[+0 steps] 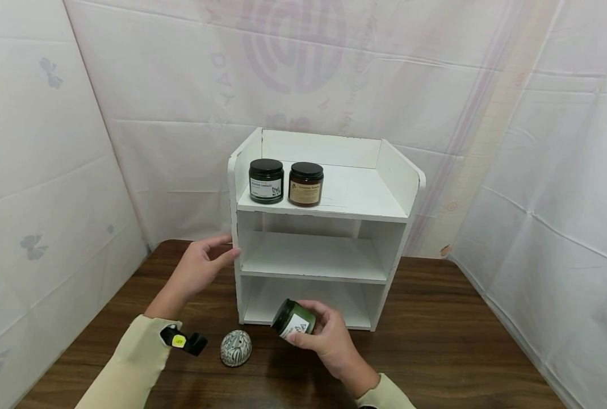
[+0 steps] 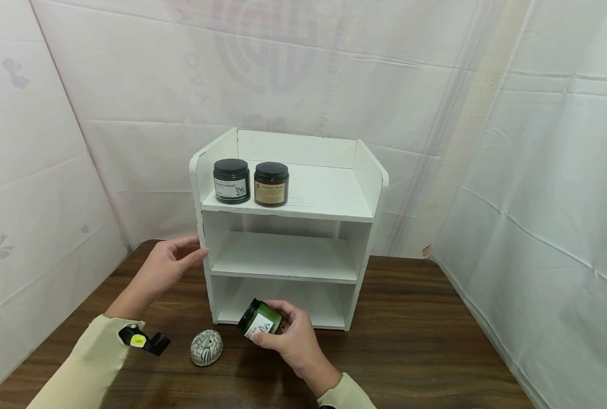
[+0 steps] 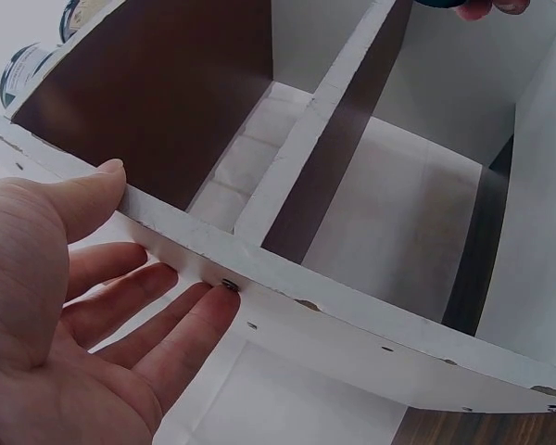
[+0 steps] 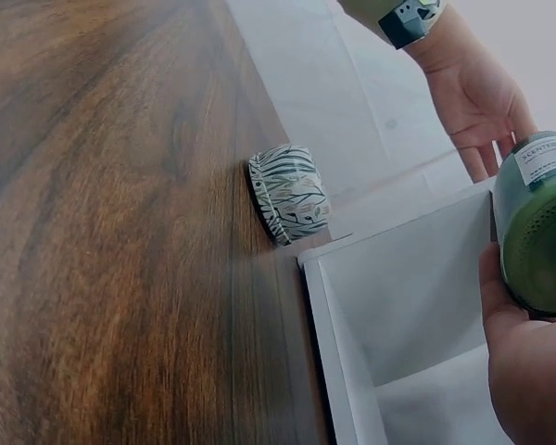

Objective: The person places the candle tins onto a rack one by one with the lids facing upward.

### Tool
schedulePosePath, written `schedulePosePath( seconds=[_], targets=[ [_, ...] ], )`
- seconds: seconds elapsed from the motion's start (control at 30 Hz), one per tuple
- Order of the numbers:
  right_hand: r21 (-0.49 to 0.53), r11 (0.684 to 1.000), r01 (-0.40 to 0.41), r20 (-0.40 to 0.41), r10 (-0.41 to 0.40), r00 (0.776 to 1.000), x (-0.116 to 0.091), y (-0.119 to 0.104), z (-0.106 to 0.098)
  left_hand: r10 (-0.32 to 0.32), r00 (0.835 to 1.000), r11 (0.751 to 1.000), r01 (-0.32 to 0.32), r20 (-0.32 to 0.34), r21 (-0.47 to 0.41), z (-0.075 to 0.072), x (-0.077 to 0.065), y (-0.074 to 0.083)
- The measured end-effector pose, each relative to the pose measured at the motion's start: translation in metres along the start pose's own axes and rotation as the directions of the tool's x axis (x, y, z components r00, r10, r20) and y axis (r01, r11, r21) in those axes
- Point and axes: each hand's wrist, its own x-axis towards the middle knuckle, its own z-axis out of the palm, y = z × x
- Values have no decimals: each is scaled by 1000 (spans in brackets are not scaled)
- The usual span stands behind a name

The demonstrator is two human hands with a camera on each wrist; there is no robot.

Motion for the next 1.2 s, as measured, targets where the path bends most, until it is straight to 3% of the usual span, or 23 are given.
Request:
schedulePosePath(
  seconds=[0.33, 0.8, 1.2],
  targets=[
    [-16, 1000, 23, -16, -23, 1000, -2, -1, -2, -14, 1000, 1000, 14, -6, 5, -1, 0, 1],
    [-44, 992, 117, -36, -119, 992, -2, -1, -5, -6, 1000, 1000, 6, -8, -8, -1, 1, 1],
    [-28, 992, 126, -19, -127, 992, -3, -2, -6, -7, 1000, 1000, 7, -5, -6, 0, 1, 0]
  ],
)
